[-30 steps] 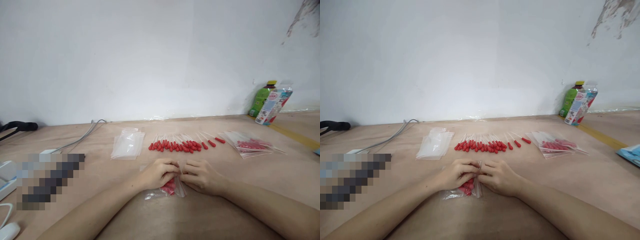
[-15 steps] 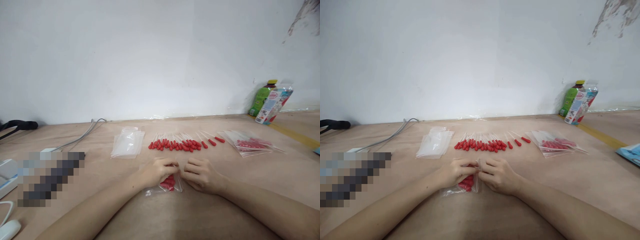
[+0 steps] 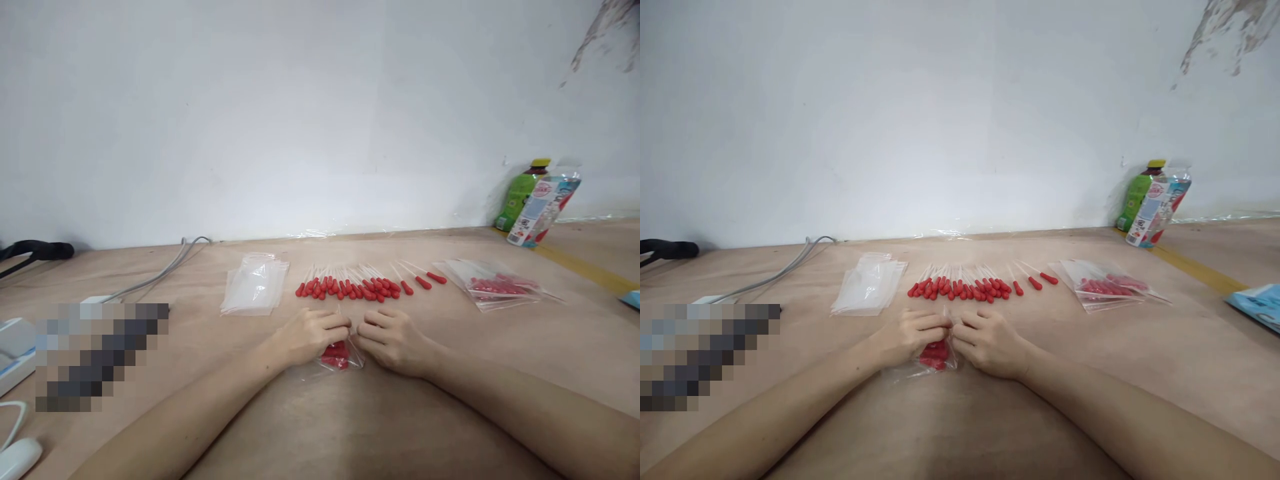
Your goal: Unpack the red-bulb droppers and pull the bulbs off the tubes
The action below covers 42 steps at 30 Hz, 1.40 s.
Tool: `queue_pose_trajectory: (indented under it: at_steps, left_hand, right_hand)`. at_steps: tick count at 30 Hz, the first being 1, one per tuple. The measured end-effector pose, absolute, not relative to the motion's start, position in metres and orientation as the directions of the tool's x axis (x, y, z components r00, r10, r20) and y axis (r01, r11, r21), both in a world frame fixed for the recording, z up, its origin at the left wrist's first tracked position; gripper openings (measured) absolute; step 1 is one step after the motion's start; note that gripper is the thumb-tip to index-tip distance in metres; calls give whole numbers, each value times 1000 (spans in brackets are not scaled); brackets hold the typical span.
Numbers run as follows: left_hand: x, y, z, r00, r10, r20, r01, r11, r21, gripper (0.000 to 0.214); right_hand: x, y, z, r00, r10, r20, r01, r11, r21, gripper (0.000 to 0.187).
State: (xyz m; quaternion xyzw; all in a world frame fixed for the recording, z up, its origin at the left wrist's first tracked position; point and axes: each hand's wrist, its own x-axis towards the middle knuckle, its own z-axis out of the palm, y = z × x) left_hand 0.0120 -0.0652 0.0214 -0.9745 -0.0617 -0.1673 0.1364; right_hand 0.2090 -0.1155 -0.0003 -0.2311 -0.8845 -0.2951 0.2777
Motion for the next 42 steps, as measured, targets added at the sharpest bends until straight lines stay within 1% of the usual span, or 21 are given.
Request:
queue_pose_trajectory:
  at_steps: [3,6,9,12,14,15,18,19,21,24,27,29,31,34,38,42]
  left_hand:
    - [10,-64,22,940,65,334,150,-960,-236,28]
    - [4,-60,24,903,115,414,188,-972,-141,28]
    - [0,-55,28,856,178,485,231,-972,-51,29]
    - [0,-56,32,831,218,511,248,-969,8,26]
    - [0,-61,33,820,287,495,281,-956,88,25]
    - [-1,-65,32,814,337,472,310,-941,138,27]
    - [-8,-76,27,803,480,354,407,-875,263,44]
    - [-11,-79,25,797,514,316,436,-853,288,48]
    - [-17,-83,19,790,555,262,473,-822,317,52]
    - [-20,-84,14,786,561,261,472,-816,335,53]
    - [-19,-84,13,789,542,289,442,-828,346,53]
    - [-18,-83,12,784,545,298,439,-826,354,55]
    - [-18,-83,12,776,559,292,451,-816,362,56]
    - [-19,-83,11,766,586,263,481,-795,371,56]
    - [-19,-83,10,758,603,248,500,-782,373,55]
    - [-19,-82,10,747,605,275,489,-781,387,56]
  right_hand:
    - [210,-114,1,-762,254,596,559,723,406,30]
    - [215,-109,2,-756,274,595,570,722,392,24]
    - [221,-105,1,-744,320,587,578,749,324,20]
    - [225,-106,6,-733,406,546,578,795,184,14]
    - [226,-111,12,-704,497,508,601,797,53,11]
    - [227,-114,16,-683,548,483,615,788,-26,12]
    - [224,-118,21,-581,693,428,655,709,-259,17]
    - [222,-117,20,-542,722,430,658,683,-317,20]
    - [216,-113,14,-472,755,455,657,645,-390,22]
    - [207,-109,3,-429,780,455,668,613,-422,14]
    - [204,-110,1,-445,803,396,688,590,-422,10]
    - [205,-112,3,-469,807,358,687,589,-427,14]
    - [206,-112,7,-496,808,320,681,590,-435,24]
    - [205,-111,10,-519,808,281,650,586,-484,35]
    - [201,-111,13,-478,823,307,597,561,-574,41]
    - [197,-114,12,-444,826,346,611,562,-557,38]
